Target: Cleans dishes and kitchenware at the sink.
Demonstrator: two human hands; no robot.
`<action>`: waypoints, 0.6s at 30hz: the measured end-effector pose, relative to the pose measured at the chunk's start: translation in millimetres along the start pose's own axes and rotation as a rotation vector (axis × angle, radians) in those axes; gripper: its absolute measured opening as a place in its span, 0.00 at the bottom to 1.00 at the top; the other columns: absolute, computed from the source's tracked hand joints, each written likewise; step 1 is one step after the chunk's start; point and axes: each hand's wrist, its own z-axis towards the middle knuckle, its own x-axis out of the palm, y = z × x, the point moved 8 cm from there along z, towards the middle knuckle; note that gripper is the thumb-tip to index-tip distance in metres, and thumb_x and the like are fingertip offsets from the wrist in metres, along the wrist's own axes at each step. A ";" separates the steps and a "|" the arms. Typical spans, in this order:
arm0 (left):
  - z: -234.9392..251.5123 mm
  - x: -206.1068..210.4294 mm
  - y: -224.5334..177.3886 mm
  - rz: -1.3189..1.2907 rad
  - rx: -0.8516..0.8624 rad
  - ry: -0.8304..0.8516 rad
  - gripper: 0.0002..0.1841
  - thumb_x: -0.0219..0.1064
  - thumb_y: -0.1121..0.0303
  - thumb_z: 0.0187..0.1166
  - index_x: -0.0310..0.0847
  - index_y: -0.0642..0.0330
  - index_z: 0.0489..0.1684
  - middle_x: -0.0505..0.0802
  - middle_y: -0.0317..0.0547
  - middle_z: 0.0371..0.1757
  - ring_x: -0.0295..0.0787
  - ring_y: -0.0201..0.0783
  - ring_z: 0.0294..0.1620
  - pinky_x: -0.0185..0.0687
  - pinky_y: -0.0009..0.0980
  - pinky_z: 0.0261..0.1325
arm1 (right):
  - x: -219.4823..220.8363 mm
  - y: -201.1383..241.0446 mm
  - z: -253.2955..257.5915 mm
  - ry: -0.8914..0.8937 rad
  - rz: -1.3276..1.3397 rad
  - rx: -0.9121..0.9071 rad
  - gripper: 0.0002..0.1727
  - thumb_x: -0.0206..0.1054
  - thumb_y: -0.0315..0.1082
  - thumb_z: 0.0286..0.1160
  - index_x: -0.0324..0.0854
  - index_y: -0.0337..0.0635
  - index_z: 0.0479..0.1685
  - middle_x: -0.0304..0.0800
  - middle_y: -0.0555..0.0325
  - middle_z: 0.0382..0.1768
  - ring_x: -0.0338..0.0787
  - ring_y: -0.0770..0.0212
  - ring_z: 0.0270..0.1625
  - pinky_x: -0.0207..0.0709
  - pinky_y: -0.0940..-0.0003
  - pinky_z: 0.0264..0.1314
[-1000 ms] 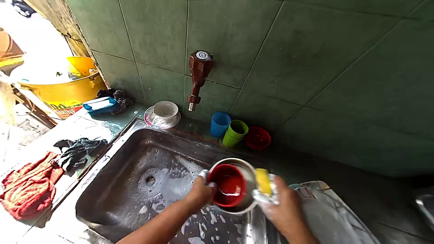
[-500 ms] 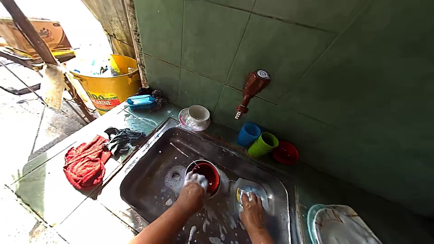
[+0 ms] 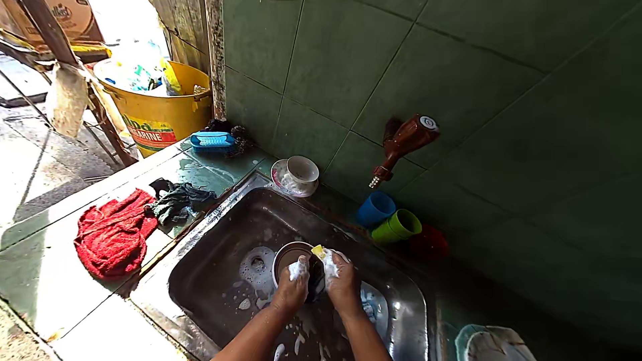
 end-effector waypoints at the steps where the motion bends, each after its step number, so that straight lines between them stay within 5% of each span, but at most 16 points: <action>1: 2.6 -0.8 3.9 -0.044 -0.008 -0.010 0.29 0.36 0.57 0.93 0.82 0.71 0.44 0.86 0.45 0.36 0.84 0.30 0.42 0.81 0.32 0.53 | 1.0 18.0 -5.5 -0.058 -0.055 -0.120 0.15 0.62 0.26 0.75 0.93 0.35 0.54 0.94 0.42 0.56 0.91 0.40 0.63 0.82 0.42 0.67; 3: 2.1 -4.1 14.4 -0.232 -0.060 -0.061 0.32 0.30 0.56 0.95 0.76 0.75 0.64 0.89 0.52 0.51 0.86 0.31 0.54 0.82 0.30 0.64 | 10.1 51.5 -26.4 -0.159 -0.146 -0.385 0.15 0.63 0.30 0.69 0.96 0.41 0.44 0.97 0.50 0.52 0.93 0.45 0.59 0.86 0.50 0.63; 5: 0.4 -6.6 15.7 -0.322 -0.100 -0.094 0.34 0.25 0.55 0.95 0.69 0.75 0.73 0.86 0.57 0.61 0.83 0.31 0.62 0.78 0.28 0.69 | 12.6 58.4 -27.0 -0.164 -0.133 -0.449 0.15 0.63 0.29 0.66 0.96 0.40 0.42 0.97 0.49 0.51 0.94 0.44 0.58 0.85 0.50 0.62; 7: 2.1 -8.1 7.2 -0.195 -0.039 -0.093 0.33 0.31 0.56 0.93 0.77 0.78 0.64 0.88 0.60 0.58 0.84 0.35 0.63 0.77 0.32 0.71 | 7.3 41.1 0.8 -0.064 -0.083 -0.278 0.13 0.64 0.26 0.71 0.95 0.36 0.46 0.96 0.45 0.50 0.93 0.41 0.58 0.85 0.43 0.62; 9: 3.0 -9.8 1.0 -0.093 0.023 -0.116 0.28 0.42 0.56 0.88 0.84 0.73 0.47 0.90 0.52 0.45 0.85 0.34 0.54 0.78 0.34 0.63 | 7.3 28.6 20.1 0.039 -0.058 -0.103 0.13 0.64 0.27 0.77 0.93 0.33 0.50 0.95 0.40 0.52 0.92 0.39 0.60 0.81 0.40 0.65; 11: 5.0 -13.7 5.7 -0.266 -0.041 -0.171 0.24 0.44 0.61 0.92 0.83 0.73 0.52 0.91 0.51 0.46 0.88 0.34 0.52 0.83 0.34 0.61 | 11.7 43.0 6.7 -0.066 -0.090 -0.212 0.13 0.65 0.29 0.74 0.95 0.37 0.48 0.96 0.44 0.52 0.92 0.40 0.60 0.84 0.44 0.64; 15: 5.6 -30.4 28.2 -0.905 -0.370 -0.409 0.24 0.37 0.56 0.97 0.73 0.66 0.59 0.87 0.51 0.38 0.87 0.39 0.37 0.86 0.36 0.42 | 33.7 55.5 -63.4 -0.259 0.056 -0.511 0.12 0.64 0.30 0.70 0.95 0.45 0.41 0.94 0.44 0.57 0.88 0.43 0.67 0.78 0.54 0.74; 18: 8.0 -27.5 25.4 -1.179 -0.452 -0.441 0.25 0.36 0.52 0.95 0.73 0.62 0.56 0.87 0.52 0.39 0.88 0.44 0.39 0.86 0.42 0.41 | 20.7 24.4 -61.1 -0.344 0.172 -0.387 0.12 0.63 0.27 0.73 0.93 0.35 0.44 0.91 0.36 0.59 0.87 0.43 0.68 0.77 0.55 0.76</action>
